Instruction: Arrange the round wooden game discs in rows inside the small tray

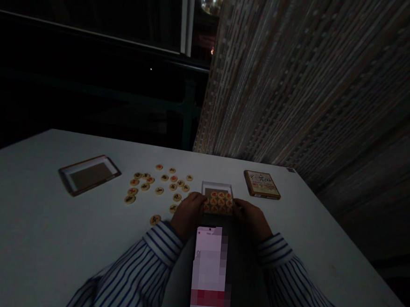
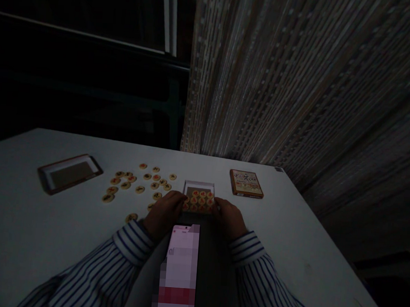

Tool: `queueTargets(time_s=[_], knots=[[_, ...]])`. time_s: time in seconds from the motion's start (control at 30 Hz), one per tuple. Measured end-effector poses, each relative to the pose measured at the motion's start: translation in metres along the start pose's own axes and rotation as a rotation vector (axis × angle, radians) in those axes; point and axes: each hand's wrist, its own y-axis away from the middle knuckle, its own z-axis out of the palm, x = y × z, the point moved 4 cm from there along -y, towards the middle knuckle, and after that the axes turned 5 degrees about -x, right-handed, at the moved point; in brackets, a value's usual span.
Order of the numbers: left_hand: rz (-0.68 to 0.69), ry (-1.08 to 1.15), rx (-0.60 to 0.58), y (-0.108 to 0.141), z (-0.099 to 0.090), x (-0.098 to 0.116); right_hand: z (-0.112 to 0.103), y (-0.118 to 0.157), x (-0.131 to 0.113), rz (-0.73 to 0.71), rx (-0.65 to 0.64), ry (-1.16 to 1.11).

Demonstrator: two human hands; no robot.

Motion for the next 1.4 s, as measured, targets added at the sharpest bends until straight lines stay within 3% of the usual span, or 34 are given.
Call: queueTargets(time_s=[1.07, 1.4], knots=[[0.053, -0.017, 0.073, 0.001, -0.007, 0.01, -0.004, 0.003, 0.001, -0.036, 0.145, 0.005], [-0.057, 0.102, 0.251, 0.0, -0.03, 0.001, -0.003, 0.004, -0.001, -0.172, 0.239, 0.023]])
